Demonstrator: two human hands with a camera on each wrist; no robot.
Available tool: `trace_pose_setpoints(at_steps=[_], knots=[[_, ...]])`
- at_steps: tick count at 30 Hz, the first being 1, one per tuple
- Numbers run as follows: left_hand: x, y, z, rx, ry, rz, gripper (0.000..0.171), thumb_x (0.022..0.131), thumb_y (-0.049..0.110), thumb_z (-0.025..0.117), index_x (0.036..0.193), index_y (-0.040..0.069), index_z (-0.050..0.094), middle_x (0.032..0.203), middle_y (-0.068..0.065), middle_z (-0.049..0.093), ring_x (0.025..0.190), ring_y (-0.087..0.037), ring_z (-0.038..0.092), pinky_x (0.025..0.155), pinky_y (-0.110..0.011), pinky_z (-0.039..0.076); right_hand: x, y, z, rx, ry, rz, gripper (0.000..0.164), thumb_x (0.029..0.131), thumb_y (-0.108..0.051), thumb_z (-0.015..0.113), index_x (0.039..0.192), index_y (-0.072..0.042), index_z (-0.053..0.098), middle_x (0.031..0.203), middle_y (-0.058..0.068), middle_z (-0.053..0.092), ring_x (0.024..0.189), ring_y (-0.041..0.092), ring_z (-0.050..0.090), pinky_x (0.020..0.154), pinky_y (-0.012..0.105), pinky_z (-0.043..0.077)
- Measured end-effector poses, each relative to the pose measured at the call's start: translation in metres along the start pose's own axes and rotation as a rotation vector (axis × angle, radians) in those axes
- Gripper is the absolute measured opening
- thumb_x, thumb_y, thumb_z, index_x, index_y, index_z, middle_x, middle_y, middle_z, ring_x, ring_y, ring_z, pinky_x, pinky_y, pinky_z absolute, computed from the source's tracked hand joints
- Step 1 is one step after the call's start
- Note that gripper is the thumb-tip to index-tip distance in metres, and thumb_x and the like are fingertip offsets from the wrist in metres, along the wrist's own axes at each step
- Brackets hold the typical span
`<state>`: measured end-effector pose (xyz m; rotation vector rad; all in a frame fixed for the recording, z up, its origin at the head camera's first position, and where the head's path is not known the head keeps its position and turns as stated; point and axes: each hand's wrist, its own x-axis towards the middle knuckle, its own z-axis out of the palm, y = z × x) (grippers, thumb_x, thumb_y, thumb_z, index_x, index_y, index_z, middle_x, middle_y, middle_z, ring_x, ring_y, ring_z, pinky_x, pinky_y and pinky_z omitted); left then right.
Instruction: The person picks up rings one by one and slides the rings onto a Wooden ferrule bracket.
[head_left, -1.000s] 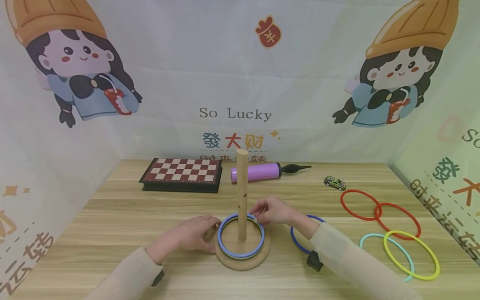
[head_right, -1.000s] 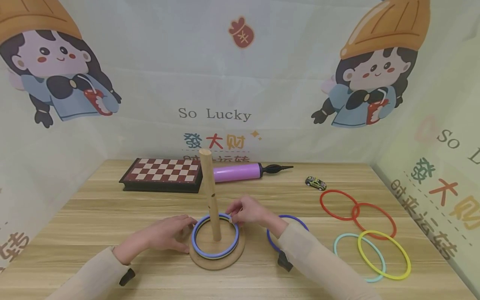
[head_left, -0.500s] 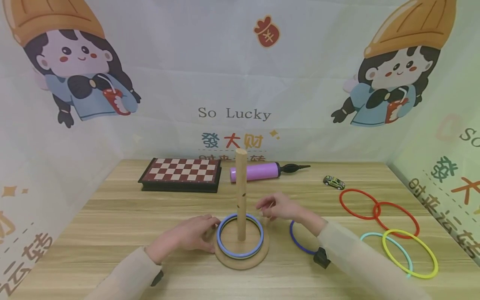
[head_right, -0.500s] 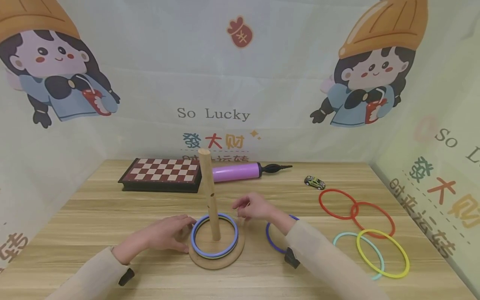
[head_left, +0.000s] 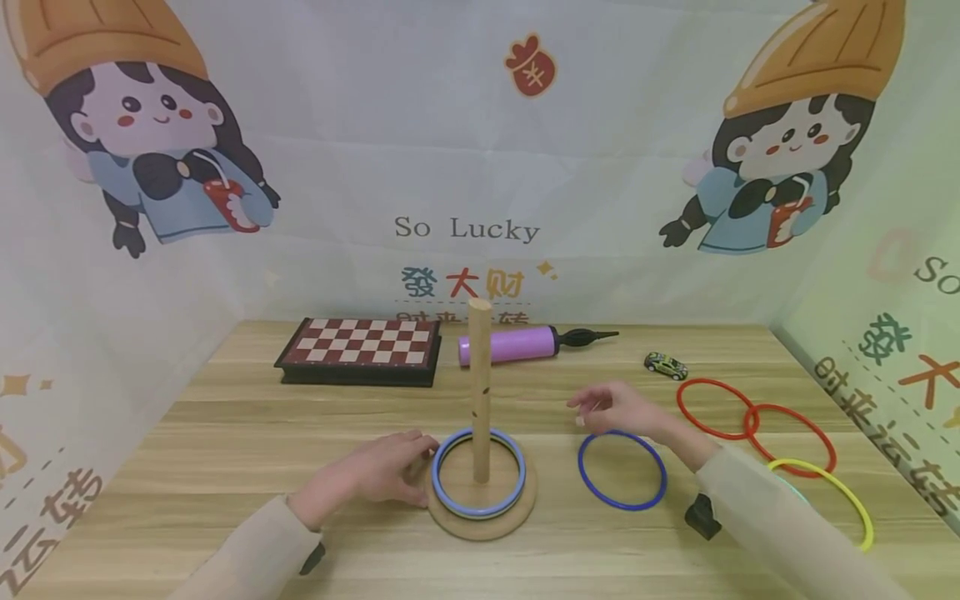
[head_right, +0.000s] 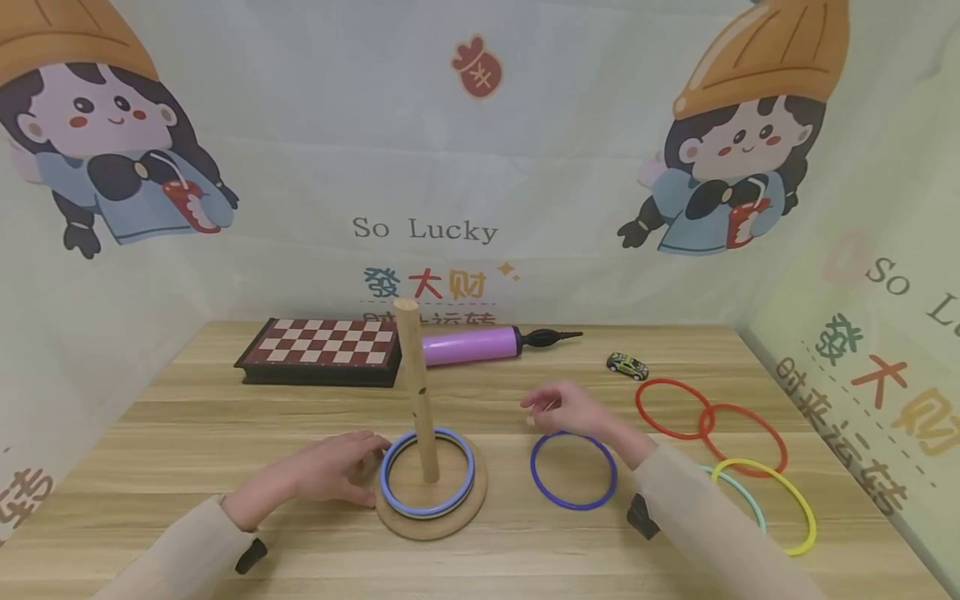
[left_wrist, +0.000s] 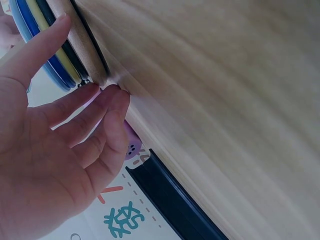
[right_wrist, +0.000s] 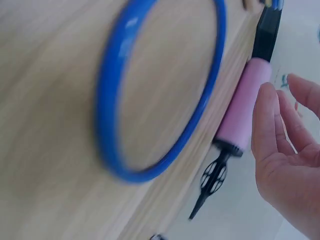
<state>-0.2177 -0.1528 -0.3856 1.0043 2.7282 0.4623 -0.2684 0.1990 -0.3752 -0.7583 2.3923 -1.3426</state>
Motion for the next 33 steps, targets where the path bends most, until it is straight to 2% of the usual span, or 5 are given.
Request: trace_pose_setpoints(at_steps=[5,12,22,29,33], knots=[[0.000,0.000,0.000,0.004,0.002,0.000,0.060,0.069,0.028,0.073,0.118,0.002,0.049,0.105,-0.006,0.052,0.097,-0.023,0.049,0.083,-0.041,0.040,-0.014,0.014,-0.011,0.042,-0.027,0.026,0.038,0.081,-0.001,0.055,0.113,0.016,0.046,0.097,0.024,0.053,0.082,0.031,0.056,0.067,0.035,0.050],[0.000,0.001,0.000,0.006,-0.001,-0.003,0.061,0.069,0.028,0.074,0.118,0.002,0.049,0.104,-0.005,0.052,0.096,-0.023,0.050,0.081,-0.041,0.041,-0.032,0.031,-0.025,0.039,0.005,0.082,0.041,0.079,-0.001,0.056,0.115,0.015,0.045,0.100,0.023,0.054,0.081,0.028,0.056,0.068,0.035,0.049],[0.000,0.002,-0.001,0.009,-0.001,-0.006,0.060,0.069,0.029,0.073,0.118,0.003,0.049,0.104,-0.005,0.051,0.092,-0.021,0.050,0.078,-0.039,0.042,-0.045,0.043,-0.038,-0.024,0.046,0.081,0.041,0.076,0.003,0.057,0.111,0.019,0.046,0.098,0.024,0.055,0.089,0.030,0.053,0.068,0.031,0.049],[0.000,0.001,-0.001,0.004,-0.002,-0.008,0.061,0.069,0.029,0.074,0.118,0.003,0.049,0.104,-0.004,0.051,0.093,-0.020,0.050,0.078,-0.039,0.042,-0.044,0.045,-0.037,-0.114,0.038,0.125,0.037,0.074,0.000,0.062,0.107,0.014,0.051,0.088,0.013,0.055,0.076,0.019,0.053,0.061,0.029,0.049],[0.000,0.001,0.000,0.008,0.003,-0.005,0.061,0.069,0.029,0.074,0.118,0.003,0.049,0.104,-0.005,0.052,0.094,-0.022,0.050,0.079,-0.040,0.041,-0.043,0.045,-0.035,-0.165,0.014,0.107,0.038,0.073,-0.001,0.065,0.106,0.012,0.052,0.085,0.010,0.053,0.074,0.019,0.051,0.057,0.027,0.048]])
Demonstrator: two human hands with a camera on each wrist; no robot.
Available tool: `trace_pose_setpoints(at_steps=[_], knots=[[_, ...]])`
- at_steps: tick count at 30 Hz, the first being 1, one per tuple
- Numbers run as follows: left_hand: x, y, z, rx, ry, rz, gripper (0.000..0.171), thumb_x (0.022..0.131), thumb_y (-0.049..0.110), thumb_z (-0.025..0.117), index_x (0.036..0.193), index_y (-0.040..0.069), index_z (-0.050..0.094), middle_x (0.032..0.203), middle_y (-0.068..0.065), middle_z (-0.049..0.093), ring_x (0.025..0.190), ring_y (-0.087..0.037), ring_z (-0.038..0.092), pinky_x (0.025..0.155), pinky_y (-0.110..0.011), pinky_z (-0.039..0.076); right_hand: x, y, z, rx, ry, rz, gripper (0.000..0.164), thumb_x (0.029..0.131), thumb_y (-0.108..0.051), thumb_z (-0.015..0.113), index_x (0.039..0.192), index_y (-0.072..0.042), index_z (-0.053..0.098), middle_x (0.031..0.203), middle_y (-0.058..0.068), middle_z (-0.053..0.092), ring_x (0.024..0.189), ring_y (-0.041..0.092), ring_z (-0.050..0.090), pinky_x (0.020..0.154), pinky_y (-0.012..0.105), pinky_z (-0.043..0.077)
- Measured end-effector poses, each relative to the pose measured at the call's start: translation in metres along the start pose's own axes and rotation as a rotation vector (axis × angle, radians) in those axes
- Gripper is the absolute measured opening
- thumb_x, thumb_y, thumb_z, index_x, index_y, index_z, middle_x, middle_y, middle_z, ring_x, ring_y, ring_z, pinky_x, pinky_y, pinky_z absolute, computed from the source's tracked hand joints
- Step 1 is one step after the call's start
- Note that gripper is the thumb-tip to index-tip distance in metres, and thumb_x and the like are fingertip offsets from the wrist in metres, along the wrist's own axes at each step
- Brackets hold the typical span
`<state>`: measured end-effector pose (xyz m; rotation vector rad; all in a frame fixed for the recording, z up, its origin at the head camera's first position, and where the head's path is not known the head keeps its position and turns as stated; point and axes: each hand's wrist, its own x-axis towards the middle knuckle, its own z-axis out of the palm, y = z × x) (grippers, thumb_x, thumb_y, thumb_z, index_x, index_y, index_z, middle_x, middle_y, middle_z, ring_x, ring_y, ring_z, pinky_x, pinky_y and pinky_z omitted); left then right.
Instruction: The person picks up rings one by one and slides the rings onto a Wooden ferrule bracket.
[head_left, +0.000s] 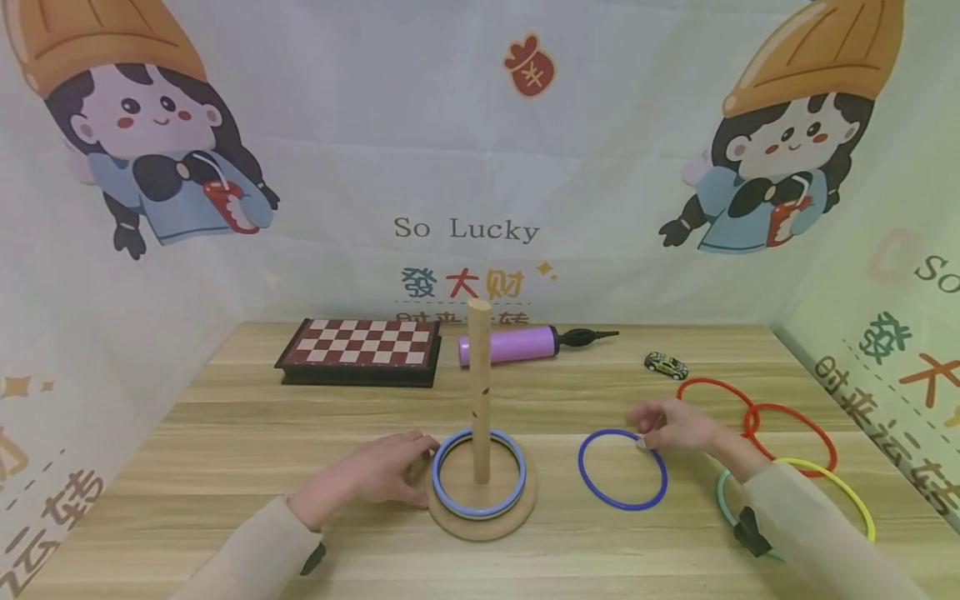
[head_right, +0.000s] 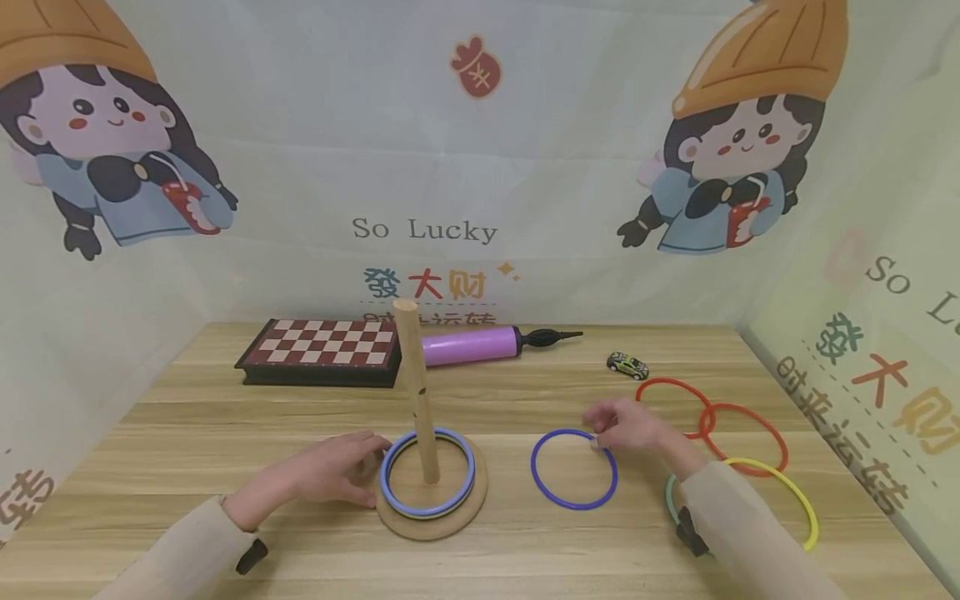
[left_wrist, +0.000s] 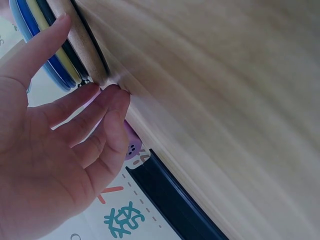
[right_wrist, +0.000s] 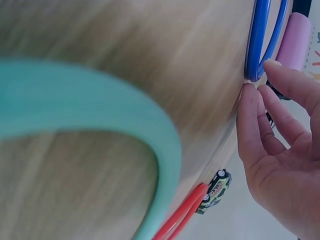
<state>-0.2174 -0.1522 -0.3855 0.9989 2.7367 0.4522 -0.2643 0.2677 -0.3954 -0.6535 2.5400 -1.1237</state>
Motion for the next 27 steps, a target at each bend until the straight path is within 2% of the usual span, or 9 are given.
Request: trace_pose_setpoints(at_steps=[8,14,21,27], knots=[[-0.001,0.000,0.000,-0.006,0.001,0.001,0.060,0.069,0.028,0.073,0.118,0.002,0.049,0.105,-0.006,0.052,0.097,-0.024,0.049,0.082,-0.042,0.040,0.003,-0.004,0.003,-0.055,-0.050,-0.048,0.038,0.068,0.010,0.059,0.105,0.012,0.052,0.081,0.009,0.050,0.070,0.018,0.050,0.053,0.027,0.047],[-0.001,0.000,-0.001,-0.005,-0.005,0.000,0.060,0.070,0.029,0.073,0.118,0.002,0.048,0.106,-0.005,0.052,0.097,-0.023,0.049,0.083,-0.042,0.040,0.003,-0.010,0.003,-0.072,-0.069,-0.054,0.037,0.068,0.009,0.061,0.104,0.011,0.053,0.082,0.009,0.052,0.072,0.019,0.051,0.054,0.027,0.048],[0.000,0.000,-0.001,-0.007,-0.011,-0.003,0.061,0.070,0.030,0.073,0.119,0.003,0.048,0.106,-0.005,0.051,0.098,-0.023,0.049,0.084,-0.041,0.039,0.000,-0.015,-0.001,-0.019,-0.110,-0.074,0.038,0.070,0.006,0.064,0.106,0.014,0.051,0.085,0.012,0.055,0.078,0.025,0.054,0.056,0.029,0.049],[0.000,0.000,-0.001,-0.018,-0.018,-0.013,0.060,0.070,0.030,0.073,0.119,0.004,0.048,0.106,-0.004,0.051,0.098,-0.022,0.049,0.084,-0.041,0.039,-0.003,-0.020,-0.006,0.017,-0.156,-0.061,0.040,0.073,0.007,0.059,0.111,0.014,0.048,0.088,0.015,0.054,0.077,0.026,0.055,0.058,0.033,0.050]])
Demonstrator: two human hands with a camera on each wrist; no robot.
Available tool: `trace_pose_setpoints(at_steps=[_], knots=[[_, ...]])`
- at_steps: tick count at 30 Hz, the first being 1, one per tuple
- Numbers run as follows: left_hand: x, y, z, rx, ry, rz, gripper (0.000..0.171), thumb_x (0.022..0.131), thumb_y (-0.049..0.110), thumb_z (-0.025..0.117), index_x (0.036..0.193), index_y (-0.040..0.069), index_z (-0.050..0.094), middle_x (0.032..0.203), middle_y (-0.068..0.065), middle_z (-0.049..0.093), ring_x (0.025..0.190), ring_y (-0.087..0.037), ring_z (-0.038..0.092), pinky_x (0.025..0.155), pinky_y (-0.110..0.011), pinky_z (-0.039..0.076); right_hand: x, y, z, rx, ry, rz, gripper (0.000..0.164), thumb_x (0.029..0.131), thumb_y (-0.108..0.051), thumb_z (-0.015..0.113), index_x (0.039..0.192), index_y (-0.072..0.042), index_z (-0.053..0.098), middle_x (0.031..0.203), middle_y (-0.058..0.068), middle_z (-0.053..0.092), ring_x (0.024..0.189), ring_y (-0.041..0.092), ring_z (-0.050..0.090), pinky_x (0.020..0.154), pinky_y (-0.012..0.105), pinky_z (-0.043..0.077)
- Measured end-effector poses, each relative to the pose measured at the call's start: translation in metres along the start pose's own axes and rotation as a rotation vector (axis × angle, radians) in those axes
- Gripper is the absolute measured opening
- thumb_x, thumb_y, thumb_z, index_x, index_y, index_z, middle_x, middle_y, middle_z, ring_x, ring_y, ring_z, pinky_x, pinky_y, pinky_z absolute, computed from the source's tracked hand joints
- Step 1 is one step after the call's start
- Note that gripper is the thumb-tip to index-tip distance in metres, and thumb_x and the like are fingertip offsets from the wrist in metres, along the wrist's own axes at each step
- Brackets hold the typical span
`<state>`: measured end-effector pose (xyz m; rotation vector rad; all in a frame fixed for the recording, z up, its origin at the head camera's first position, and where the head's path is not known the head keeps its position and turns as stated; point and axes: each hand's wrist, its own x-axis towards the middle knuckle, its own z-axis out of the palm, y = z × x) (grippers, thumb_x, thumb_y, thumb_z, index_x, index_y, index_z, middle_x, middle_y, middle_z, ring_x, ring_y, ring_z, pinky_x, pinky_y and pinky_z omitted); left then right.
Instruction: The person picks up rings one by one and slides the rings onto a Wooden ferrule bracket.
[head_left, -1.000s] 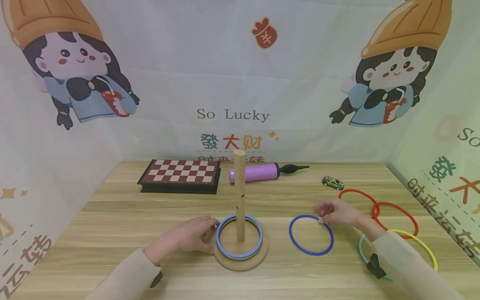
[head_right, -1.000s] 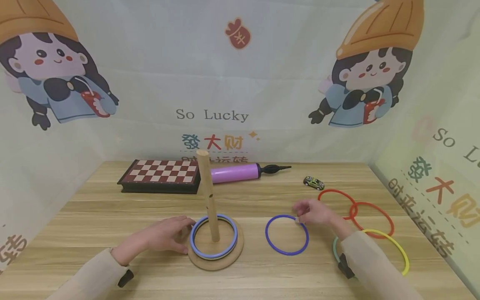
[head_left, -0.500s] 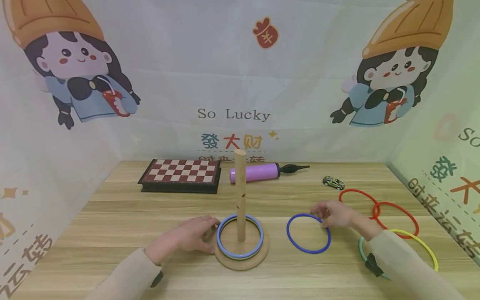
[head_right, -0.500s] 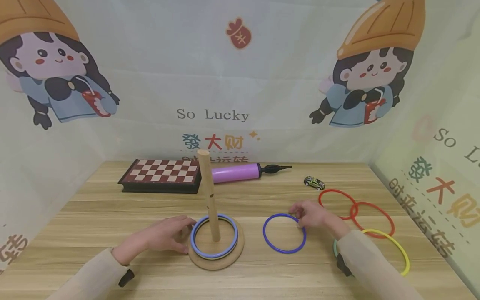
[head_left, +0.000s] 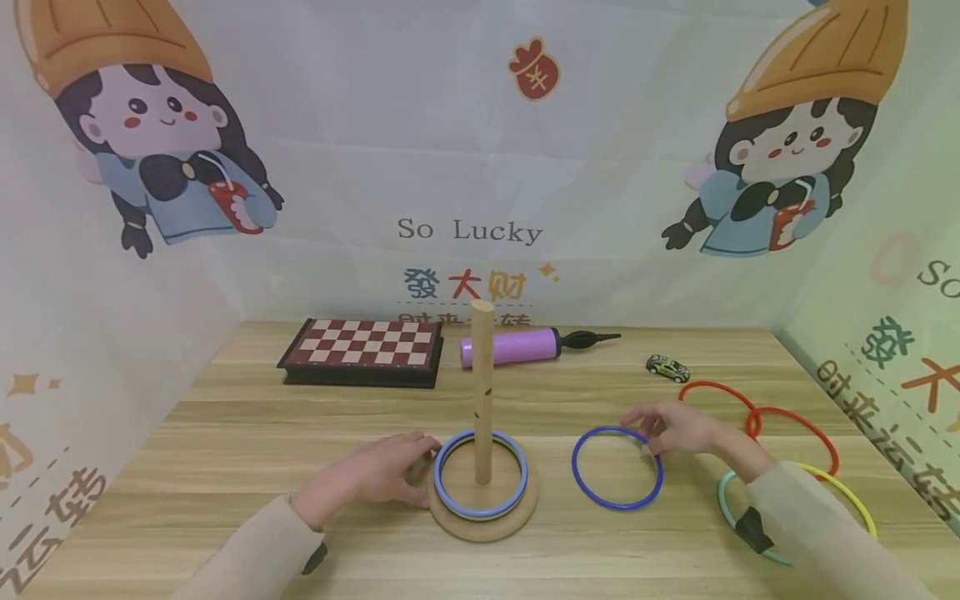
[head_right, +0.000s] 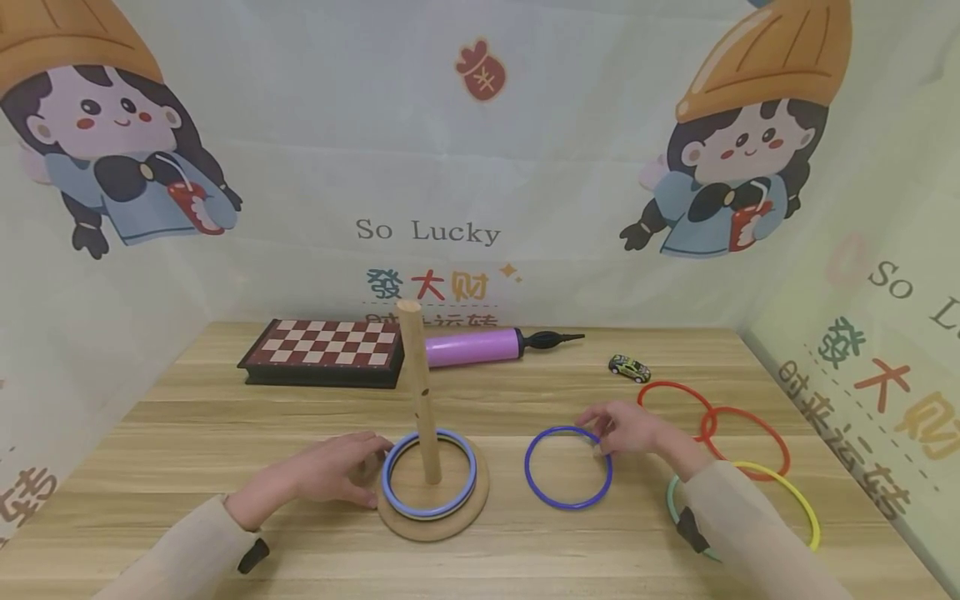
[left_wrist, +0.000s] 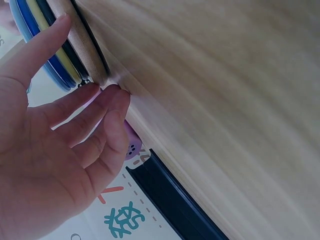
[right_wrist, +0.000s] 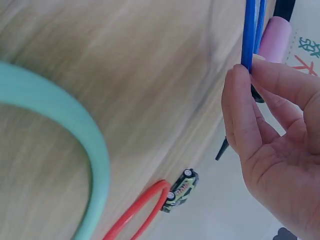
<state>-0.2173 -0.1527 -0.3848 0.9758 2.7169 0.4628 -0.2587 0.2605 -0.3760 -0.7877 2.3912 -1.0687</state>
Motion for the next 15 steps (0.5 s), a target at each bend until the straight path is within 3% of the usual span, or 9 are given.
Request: trace_pose_setpoints(at_steps=[7,15], knots=[[0.001,0.000,0.001,0.010,0.002,0.005,0.060,0.070,0.030,0.073,0.118,0.004,0.049,0.105,-0.004,0.051,0.096,-0.022,0.049,0.082,-0.040,0.040,-0.005,-0.006,-0.006,0.008,0.004,0.011,0.041,0.074,0.010,0.053,0.115,0.009,0.047,0.092,0.018,0.050,0.080,0.031,0.056,0.060,0.036,0.050],[0.001,0.000,0.001,0.014,0.007,0.008,0.060,0.070,0.030,0.073,0.118,0.003,0.049,0.105,-0.004,0.051,0.096,-0.021,0.049,0.082,-0.040,0.040,-0.009,-0.017,-0.017,0.035,0.046,-0.032,0.040,0.079,0.008,0.053,0.118,0.009,0.045,0.095,0.021,0.049,0.085,0.036,0.052,0.065,0.034,0.050]])
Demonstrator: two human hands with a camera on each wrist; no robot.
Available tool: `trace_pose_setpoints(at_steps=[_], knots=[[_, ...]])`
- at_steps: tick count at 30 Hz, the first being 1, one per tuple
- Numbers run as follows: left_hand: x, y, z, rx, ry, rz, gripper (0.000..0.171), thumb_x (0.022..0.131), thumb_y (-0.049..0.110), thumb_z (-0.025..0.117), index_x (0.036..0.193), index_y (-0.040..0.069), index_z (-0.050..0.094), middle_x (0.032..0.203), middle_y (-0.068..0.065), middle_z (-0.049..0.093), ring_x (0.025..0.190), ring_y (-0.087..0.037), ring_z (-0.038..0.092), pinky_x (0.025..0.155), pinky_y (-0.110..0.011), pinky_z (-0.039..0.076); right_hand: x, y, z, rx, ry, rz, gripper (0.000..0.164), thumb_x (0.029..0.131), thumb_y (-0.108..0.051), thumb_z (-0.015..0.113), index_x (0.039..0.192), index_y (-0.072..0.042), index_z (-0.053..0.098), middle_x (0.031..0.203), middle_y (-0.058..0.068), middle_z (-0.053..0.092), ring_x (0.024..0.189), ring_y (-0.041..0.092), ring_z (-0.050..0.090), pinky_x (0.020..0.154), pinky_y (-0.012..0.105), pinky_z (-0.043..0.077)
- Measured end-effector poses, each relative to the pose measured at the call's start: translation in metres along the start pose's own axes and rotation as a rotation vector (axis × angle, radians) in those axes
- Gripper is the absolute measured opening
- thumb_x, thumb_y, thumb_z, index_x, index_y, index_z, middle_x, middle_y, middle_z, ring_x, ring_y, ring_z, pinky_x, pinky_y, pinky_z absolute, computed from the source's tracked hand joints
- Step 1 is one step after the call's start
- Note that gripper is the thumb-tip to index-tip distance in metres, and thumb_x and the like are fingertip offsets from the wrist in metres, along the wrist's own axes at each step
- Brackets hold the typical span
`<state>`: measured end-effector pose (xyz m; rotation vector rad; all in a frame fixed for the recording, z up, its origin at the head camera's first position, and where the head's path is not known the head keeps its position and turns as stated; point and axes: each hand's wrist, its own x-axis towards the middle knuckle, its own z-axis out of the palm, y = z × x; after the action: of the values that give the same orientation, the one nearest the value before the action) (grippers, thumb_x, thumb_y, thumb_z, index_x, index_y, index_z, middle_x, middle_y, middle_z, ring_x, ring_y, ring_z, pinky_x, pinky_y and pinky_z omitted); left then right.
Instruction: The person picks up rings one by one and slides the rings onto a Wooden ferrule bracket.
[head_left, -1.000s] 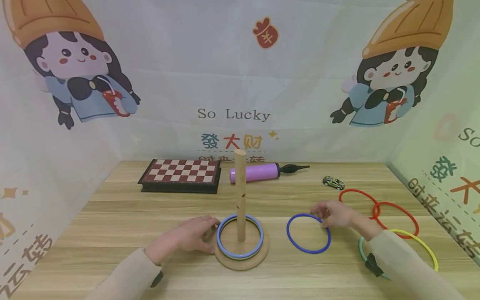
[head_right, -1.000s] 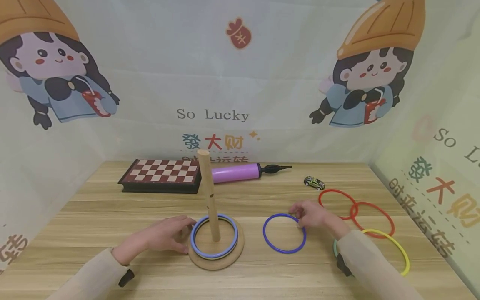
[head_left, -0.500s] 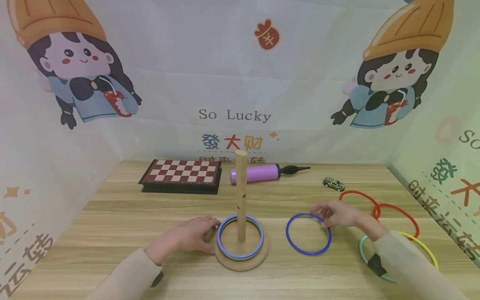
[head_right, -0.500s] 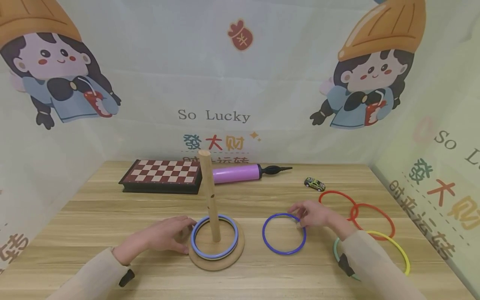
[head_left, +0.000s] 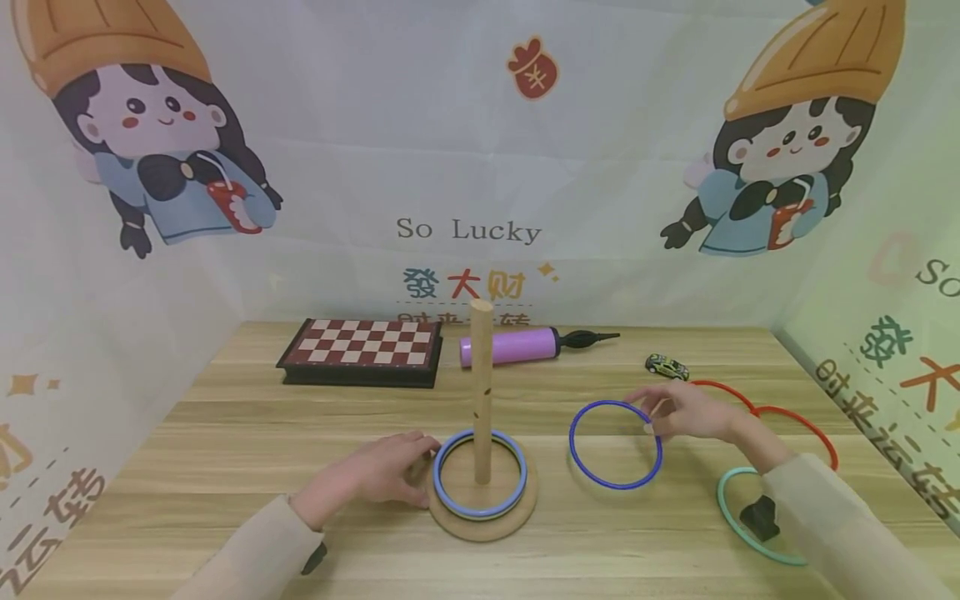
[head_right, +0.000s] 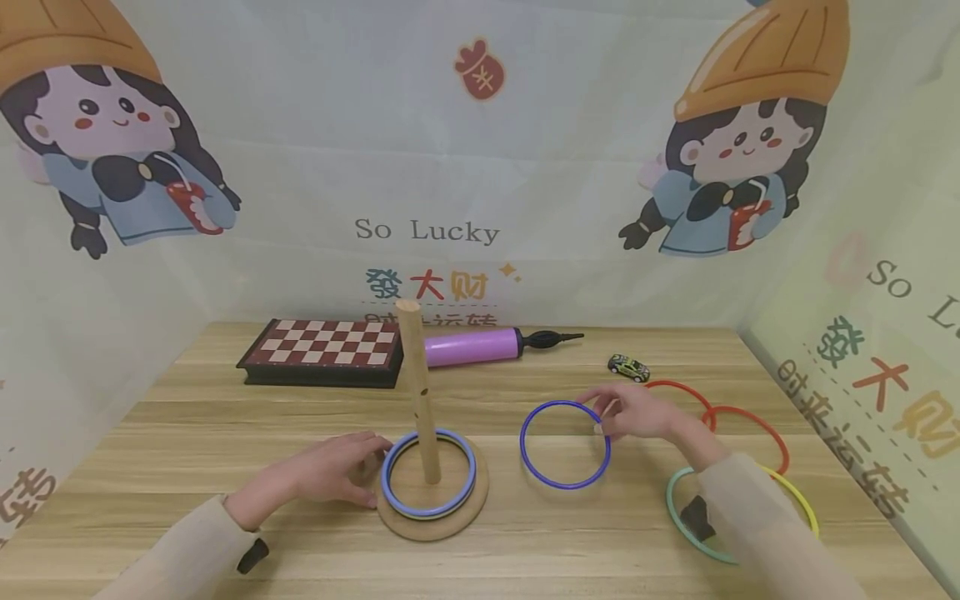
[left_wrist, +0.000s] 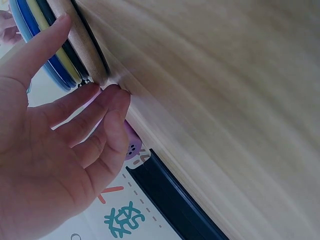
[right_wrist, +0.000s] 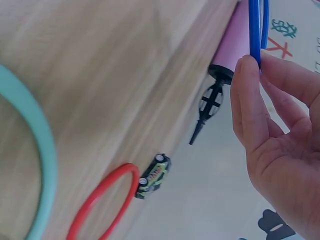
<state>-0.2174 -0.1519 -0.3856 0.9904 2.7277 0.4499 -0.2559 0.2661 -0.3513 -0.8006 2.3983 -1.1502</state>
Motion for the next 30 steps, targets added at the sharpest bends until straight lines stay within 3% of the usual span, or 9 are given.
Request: trace_pose_setpoints(at_steps=[8,13,24,30], knots=[[-0.001,0.001,0.000,-0.005,0.002,-0.011,0.061,0.070,0.030,0.073,0.119,0.003,0.049,0.106,-0.005,0.052,0.097,-0.022,0.049,0.083,-0.041,0.040,0.001,-0.015,-0.009,0.045,0.017,-0.001,0.043,0.079,0.009,0.049,0.121,0.008,0.043,0.097,0.018,0.045,0.082,0.033,0.053,0.069,0.044,0.048],[0.000,0.001,0.000,-0.005,0.001,-0.010,0.061,0.070,0.030,0.073,0.119,0.004,0.048,0.106,-0.004,0.052,0.099,-0.022,0.049,0.085,-0.041,0.039,0.005,-0.026,-0.014,0.083,0.020,-0.048,0.044,0.079,0.007,0.052,0.121,0.009,0.042,0.097,0.018,0.046,0.081,0.026,0.055,0.069,0.040,0.049],[0.000,0.001,0.000,-0.009,-0.004,-0.006,0.060,0.070,0.029,0.073,0.118,0.003,0.048,0.107,-0.006,0.052,0.100,-0.024,0.049,0.085,-0.042,0.039,0.011,-0.052,-0.017,0.099,0.025,-0.103,0.044,0.082,-0.001,0.057,0.124,0.003,0.044,0.100,0.020,0.048,0.086,0.029,0.055,0.071,0.040,0.048],[-0.001,0.001,0.000,-0.001,0.000,-0.012,0.060,0.070,0.030,0.073,0.118,0.004,0.048,0.108,-0.005,0.052,0.100,-0.023,0.049,0.085,-0.041,0.039,0.013,-0.074,-0.018,0.129,0.058,-0.089,0.045,0.082,-0.005,0.058,0.124,0.002,0.044,0.103,0.019,0.046,0.088,0.027,0.055,0.072,0.039,0.048]])
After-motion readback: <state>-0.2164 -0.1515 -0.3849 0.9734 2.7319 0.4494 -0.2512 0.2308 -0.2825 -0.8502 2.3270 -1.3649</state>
